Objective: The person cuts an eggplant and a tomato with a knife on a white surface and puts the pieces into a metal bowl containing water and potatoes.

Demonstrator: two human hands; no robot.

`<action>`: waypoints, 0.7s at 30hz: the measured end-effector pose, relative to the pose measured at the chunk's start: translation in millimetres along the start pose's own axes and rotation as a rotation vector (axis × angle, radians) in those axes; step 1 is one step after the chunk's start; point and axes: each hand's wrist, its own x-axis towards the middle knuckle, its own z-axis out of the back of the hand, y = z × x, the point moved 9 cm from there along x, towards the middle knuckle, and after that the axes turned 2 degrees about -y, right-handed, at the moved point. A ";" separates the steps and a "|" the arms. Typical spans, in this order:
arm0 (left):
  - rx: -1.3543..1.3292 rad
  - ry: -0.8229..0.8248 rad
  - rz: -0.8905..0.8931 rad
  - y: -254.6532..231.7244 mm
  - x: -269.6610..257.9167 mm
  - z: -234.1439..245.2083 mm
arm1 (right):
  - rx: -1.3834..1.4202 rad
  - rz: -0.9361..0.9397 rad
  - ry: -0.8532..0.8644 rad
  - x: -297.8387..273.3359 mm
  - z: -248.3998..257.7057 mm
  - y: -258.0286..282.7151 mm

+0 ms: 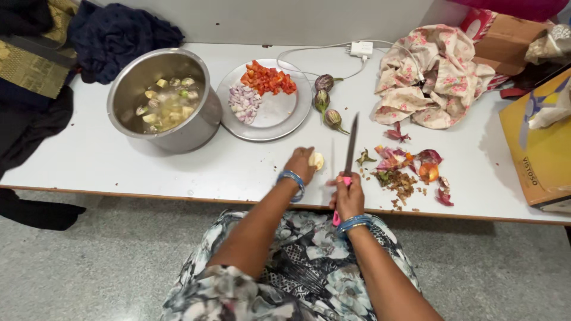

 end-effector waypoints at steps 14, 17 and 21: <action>-0.439 -0.117 0.397 44.8 -62.8 43.0 | -0.932 0.180 0.403 -38.1 -55.9 -11.3; -0.511 -0.173 0.394 42.9 -69.5 40.6 | -0.987 0.161 0.463 -41.6 -60.3 -22.1; -0.523 -0.246 0.380 38.7 -70.5 41.7 | -1.115 0.115 0.466 -39.3 -67.2 -32.2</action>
